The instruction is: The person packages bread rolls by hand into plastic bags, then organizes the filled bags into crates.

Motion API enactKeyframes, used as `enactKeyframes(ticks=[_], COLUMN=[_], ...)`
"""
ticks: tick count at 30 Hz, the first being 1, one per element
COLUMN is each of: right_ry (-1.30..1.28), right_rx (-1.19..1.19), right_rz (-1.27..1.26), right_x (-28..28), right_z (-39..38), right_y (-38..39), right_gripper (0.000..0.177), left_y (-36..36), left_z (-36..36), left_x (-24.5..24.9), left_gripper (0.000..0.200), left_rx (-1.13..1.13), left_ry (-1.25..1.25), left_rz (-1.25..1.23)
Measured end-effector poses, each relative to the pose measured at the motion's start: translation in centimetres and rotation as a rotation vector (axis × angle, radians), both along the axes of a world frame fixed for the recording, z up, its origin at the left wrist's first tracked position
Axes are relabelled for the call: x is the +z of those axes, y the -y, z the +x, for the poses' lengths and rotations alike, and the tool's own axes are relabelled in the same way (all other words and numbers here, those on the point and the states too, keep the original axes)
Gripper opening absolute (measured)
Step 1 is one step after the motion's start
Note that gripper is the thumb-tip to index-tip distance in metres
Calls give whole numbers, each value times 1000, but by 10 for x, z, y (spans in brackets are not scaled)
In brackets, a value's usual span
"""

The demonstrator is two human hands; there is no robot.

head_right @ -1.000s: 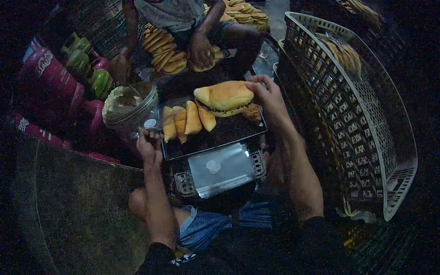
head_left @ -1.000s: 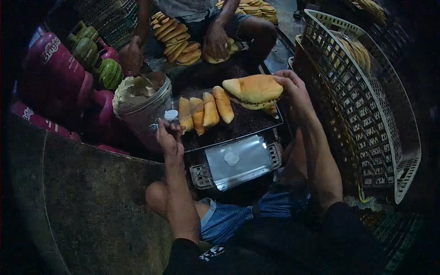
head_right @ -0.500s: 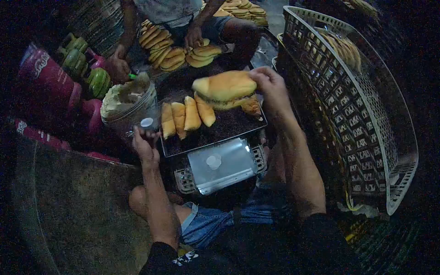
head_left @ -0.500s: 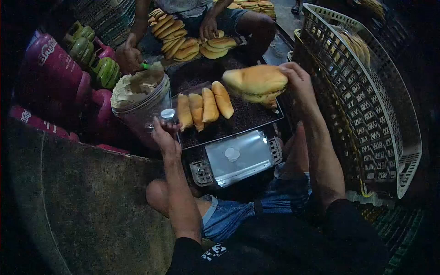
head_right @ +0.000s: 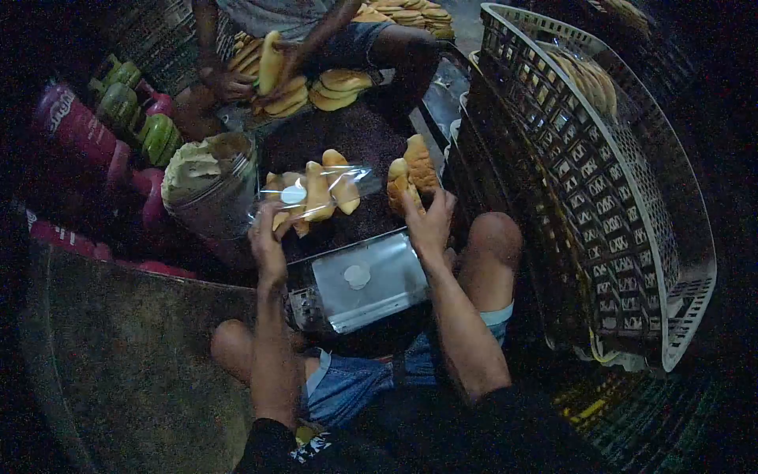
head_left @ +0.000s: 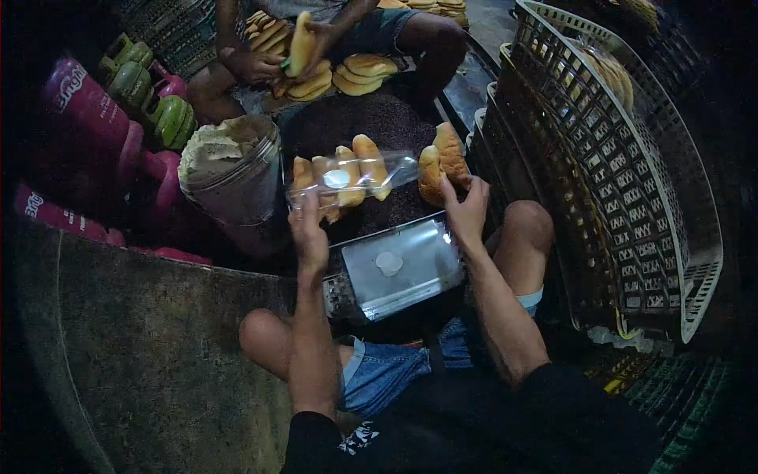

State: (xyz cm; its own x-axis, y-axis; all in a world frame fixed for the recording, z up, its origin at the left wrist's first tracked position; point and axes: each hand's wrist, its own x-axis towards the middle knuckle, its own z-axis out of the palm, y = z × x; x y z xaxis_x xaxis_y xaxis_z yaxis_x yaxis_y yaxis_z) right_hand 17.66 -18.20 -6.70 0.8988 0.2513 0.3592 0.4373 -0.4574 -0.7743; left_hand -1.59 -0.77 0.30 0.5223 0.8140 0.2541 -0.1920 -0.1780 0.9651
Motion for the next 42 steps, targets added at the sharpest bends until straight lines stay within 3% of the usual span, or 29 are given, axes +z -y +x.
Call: enactKeyframes(ticks=[1, 2, 3, 4, 7, 10, 13, 16, 17, 20, 21, 23, 25, 26, 28, 29, 31, 32, 34, 36, 39, 42], right_ry=[-438, -742, -1043, -1339, -857, -825, -922, -982, -976, -972, -992, -798, -407, -86, 156, 163, 167, -87, -321, -686, -800, -874], right_rx=[213, 350, 482, 614, 587, 693, 621, 643, 634, 671, 723, 747, 667, 551, 430, 440, 451, 490, 443, 487, 612, 691], right_rz=[329, 377, 427, 478, 611, 621, 642, 686, 699, 618, 425, 197, 148, 75, -227, -170, -59, 205, 181, 451, 777, 823], right_x=[17, 45, 78, 95, 99, 95, 99, 91, 88, 96, 97, 89, 44, 8, -22, -36, -52, -51, -16, 49, 92, 105], right_z=[-3, -9, -14, -18, -29, -38, -48, -46, -46, -52, -49, -40, -40, -38, -36, -31, -13, -2, 21, 29, 56, 66], right_y=[0, 2, 4, 5, -6, -5, 3, 9, 8, 5, 6, -14, -58, -75, -88, -95, -105, -106, -80, -43, -13, -5], right_gripper=[48, 45, 42, 38, 25, 19, 23, 26, 25, 16, 20, 28, 36, 59, 59, 58, 56, 47, 38, 36, 35, 35], left_y=[2, 6, 14, 16, 20, 22, 30, 25, 32, 23, 15, -6, -26, -32, -41, -55, -60, -60, -65, -66, -56, -47], left_z=[-1, -2, -1, 3, 10, 6, 11, 9, 8, 11, 15, 21, 14, 9, -2, -9, -12, -11, -12, -8, 0, -1], left_x=[0, 2, 11, 4, 5, 29, 22, 31, 39, 16, 16, 15, 8, 10, 10, -13, -17, -19, -29, -27, -18, -13], left_gripper=[37, 37, 43, 44, 52, 55, 53, 42, 30, 24, 22, 25, 34, 36, 44, 55, 60, 63, 65, 66, 66, 67], left_rx=[-53, -110, -196, -196, -218, -211, -64, -50, -109, -9, 152, 340, 499, 492, 471, 533, 453, 406, 300, 233, 184, 108], left_ry=[-93, -187, -253, -94, 442, 501, 121, 366, 511, 264, 250, 185, 163, 190, 240, 254, 347, 392, 376, 349, 297, 262], left_rz=[169, 336, 275, 102, -457, -629, -364, -492, -599, -364, -345, -291, -294, -424, -693, -729, -732, -738, -686, -640, -588, -553])
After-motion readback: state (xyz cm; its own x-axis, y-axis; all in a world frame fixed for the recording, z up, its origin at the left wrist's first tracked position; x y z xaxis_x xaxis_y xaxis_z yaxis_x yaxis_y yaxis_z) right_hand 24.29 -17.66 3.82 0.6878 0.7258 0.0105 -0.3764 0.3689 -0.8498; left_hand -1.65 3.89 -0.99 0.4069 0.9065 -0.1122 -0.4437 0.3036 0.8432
